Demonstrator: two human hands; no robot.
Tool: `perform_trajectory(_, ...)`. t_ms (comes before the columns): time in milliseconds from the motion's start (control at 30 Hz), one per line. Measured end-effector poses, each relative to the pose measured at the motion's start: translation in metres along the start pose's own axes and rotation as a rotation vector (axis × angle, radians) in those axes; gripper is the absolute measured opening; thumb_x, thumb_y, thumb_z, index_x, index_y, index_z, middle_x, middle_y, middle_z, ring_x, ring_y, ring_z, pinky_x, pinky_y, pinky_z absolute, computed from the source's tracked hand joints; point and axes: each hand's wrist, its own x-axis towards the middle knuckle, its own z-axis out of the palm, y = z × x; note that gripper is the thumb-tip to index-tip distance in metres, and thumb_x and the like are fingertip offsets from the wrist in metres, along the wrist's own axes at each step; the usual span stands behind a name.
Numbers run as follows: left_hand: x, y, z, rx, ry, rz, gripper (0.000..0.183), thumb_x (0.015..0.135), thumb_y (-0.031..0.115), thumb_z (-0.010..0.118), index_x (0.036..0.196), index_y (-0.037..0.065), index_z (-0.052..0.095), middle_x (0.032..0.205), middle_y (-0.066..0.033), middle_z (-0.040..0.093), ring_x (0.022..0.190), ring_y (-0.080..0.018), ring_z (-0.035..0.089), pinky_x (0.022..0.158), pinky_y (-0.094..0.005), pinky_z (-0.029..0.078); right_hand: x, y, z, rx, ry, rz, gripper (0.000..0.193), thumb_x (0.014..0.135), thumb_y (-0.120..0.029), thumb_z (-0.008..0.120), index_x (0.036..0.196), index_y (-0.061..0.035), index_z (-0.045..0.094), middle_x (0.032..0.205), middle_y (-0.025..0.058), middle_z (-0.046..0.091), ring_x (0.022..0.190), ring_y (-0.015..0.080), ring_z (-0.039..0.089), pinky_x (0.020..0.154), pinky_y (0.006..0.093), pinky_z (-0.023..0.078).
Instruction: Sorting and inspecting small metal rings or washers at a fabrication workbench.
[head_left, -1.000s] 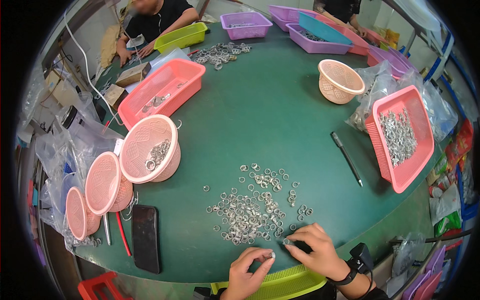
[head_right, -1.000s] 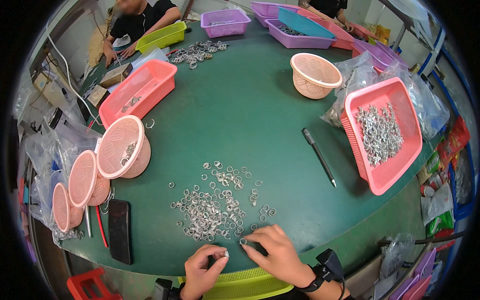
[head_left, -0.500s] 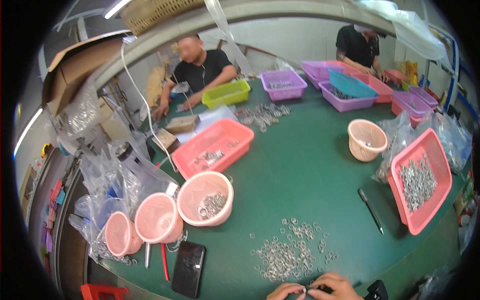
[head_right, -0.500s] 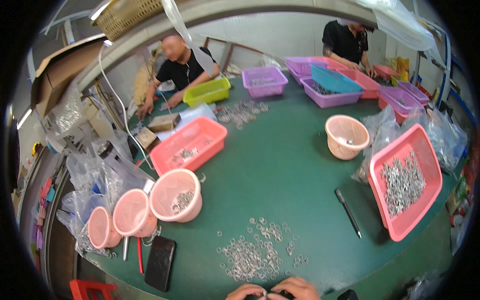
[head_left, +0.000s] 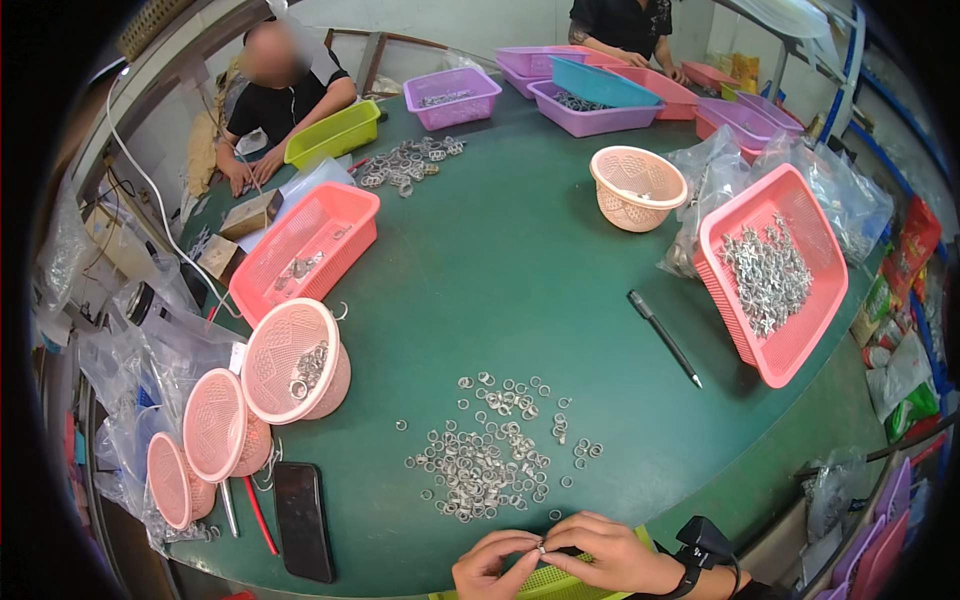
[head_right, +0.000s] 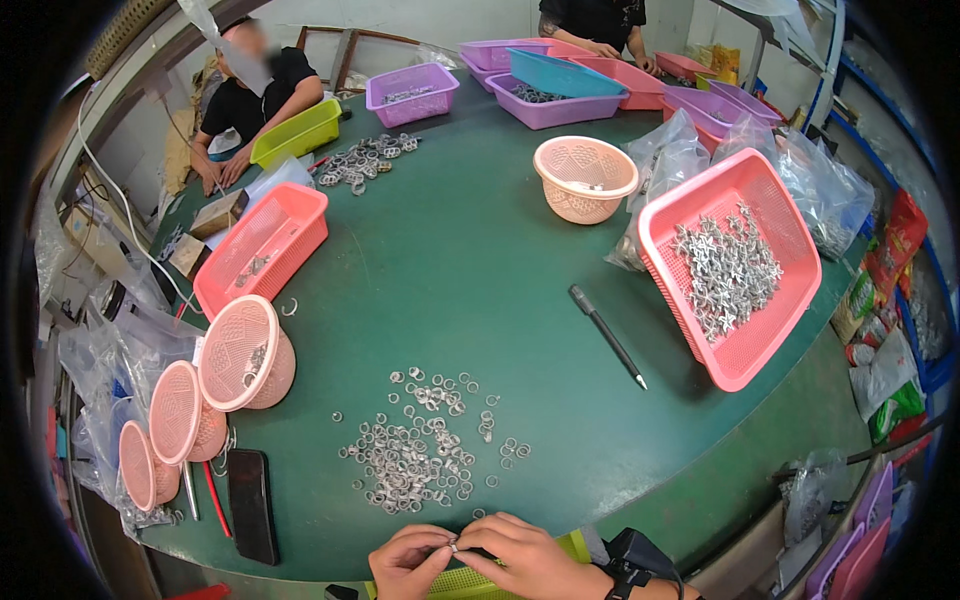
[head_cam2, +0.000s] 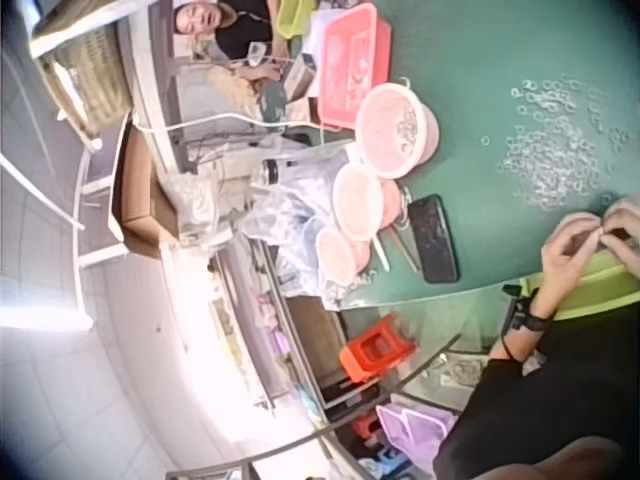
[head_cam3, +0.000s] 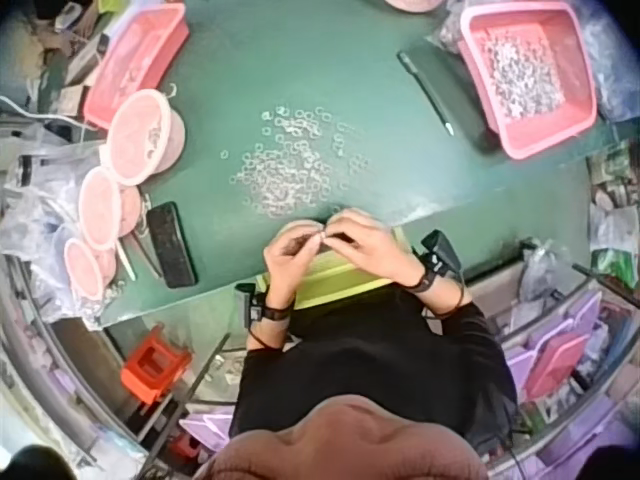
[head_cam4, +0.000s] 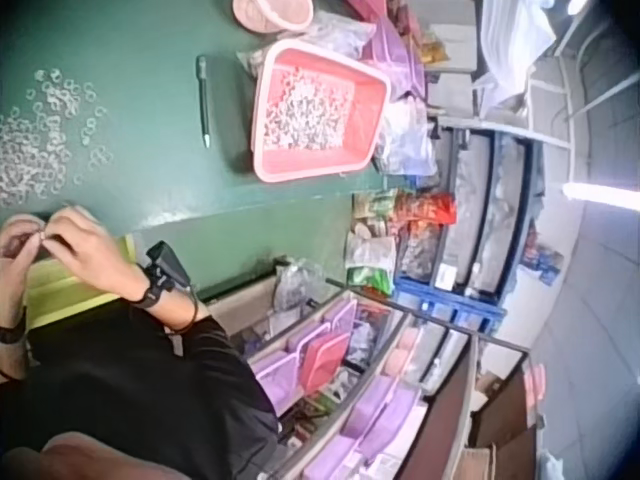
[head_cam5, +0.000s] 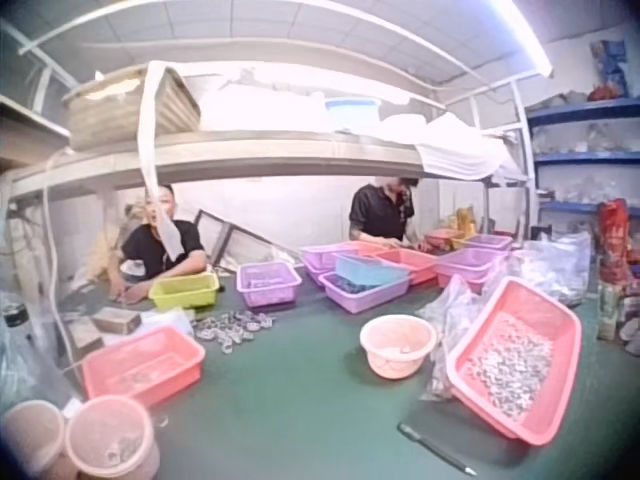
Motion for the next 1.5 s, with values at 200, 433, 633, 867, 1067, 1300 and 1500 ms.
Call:
perform_trajectory(200, -0.004, -0.008, 0.006, -0.215, -0.016, 0.035, 0.019, 0.075, -0.014, 0.057, 0.091, -0.005, 0.056, 0.098, -0.0132, 0.057, 0.088, -0.0162, 0.057, 0.077, -0.0276, 0.048, -0.008, 0.012, -0.002, 0.0, -0.032, -0.001, 0.015, 0.073, -0.006, 0.068, 0.087, -0.0041, 0.061, 0.086, 0.0075, 0.06, 0.078, 0.022, 0.058, 0.068, 0.0305, 0.047)
perform_trajectory(433, -0.006, -0.011, 0.005, -0.159, 0.005, 0.168, 0.022, 0.073, -0.016, 0.059, 0.092, -0.005, 0.056, 0.098, -0.0143, 0.057, 0.088, -0.0179, 0.057, 0.077, -0.0285, 0.047, -0.007, 0.009, -0.002, 0.018, -0.001, -0.042, 0.015, 0.072, -0.005, 0.069, 0.085, -0.0053, 0.062, 0.085, 0.0066, 0.059, 0.076, 0.0221, 0.057, 0.067, 0.0302, 0.046)
perform_trajectory(633, -0.002, -0.005, 0.0, -0.043, -0.013, 0.192, 0.02, 0.072, -0.014, 0.059, 0.092, -0.009, 0.058, 0.093, -0.0194, 0.058, 0.086, -0.0218, 0.058, 0.076, -0.0309, 0.048, -0.003, 0.007, -0.006, 0.023, -0.017, -0.045, 0.016, 0.071, -0.005, 0.07, 0.085, -0.0041, 0.062, 0.085, 0.0073, 0.059, 0.076, 0.0223, 0.057, 0.067, 0.0305, 0.046)
perform_trajectory(867, 0.0, -0.001, 0.002, -0.003, -0.036, 0.149, 0.02, 0.071, -0.013, 0.06, 0.09, -0.009, 0.061, 0.094, -0.0185, 0.058, 0.084, -0.0214, 0.058, 0.074, -0.0296, 0.048, -0.003, 0.007, -0.008, 0.021, -0.02, -0.065, 0.017, 0.07, -0.004, 0.07, 0.086, -0.0037, 0.062, 0.085, 0.0072, 0.059, 0.075, 0.0227, 0.057, 0.067, 0.0309, 0.046)
perform_trajectory(1067, -0.006, -0.007, -0.002, 0.097, 0.009, 0.19, 0.021, 0.07, -0.009, 0.063, 0.091, -0.007, 0.061, 0.092, -0.0167, 0.06, 0.081, -0.021, 0.06, 0.077, -0.0301, 0.046, -0.001, 0.013, -0.018, -0.189, -0.091, -0.154, 0.016, 0.071, -0.006, 0.068, 0.084, -0.005, 0.06, 0.083, 0.0066, 0.059, 0.075, 0.0225, 0.056, 0.068, 0.0316, 0.045)
perform_trajectory(1300, -0.007, -0.004, -0.011, 0.242, 0.053, 0.202, 0.022, 0.071, -0.013, 0.062, 0.091, -0.005, 0.059, 0.098, -0.0128, 0.057, 0.088, -0.0175, 0.057, 0.076, -0.0271, 0.047, 0.021, 0.023, -0.023, -0.631, 0.068, 0.043, 0.016, 0.071, -0.01, 0.068, 0.083, -0.0032, 0.059, 0.084, 0.0071, 0.054, 0.076, 0.0242, 0.051, 0.065, 0.0331, 0.043)
perform_trajectory(1500, -0.009, 0.0, 0.001, 0.009, 0.072, 0.084, 0.023, 0.076, -0.01, 0.059, 0.099, -0.004, 0.056, 0.098, -0.0106, 0.057, 0.085, -0.0158, 0.056, 0.074, -0.0256, 0.046, 0.012, 0.02, -0.03, -0.349, 0.044, 0.066, 0.02, 0.07, -0.01, 0.069, 0.088, -0.0055, 0.063, 0.087, 0.0076, 0.057, 0.08, 0.0239, 0.055, 0.068, 0.0314, 0.046)
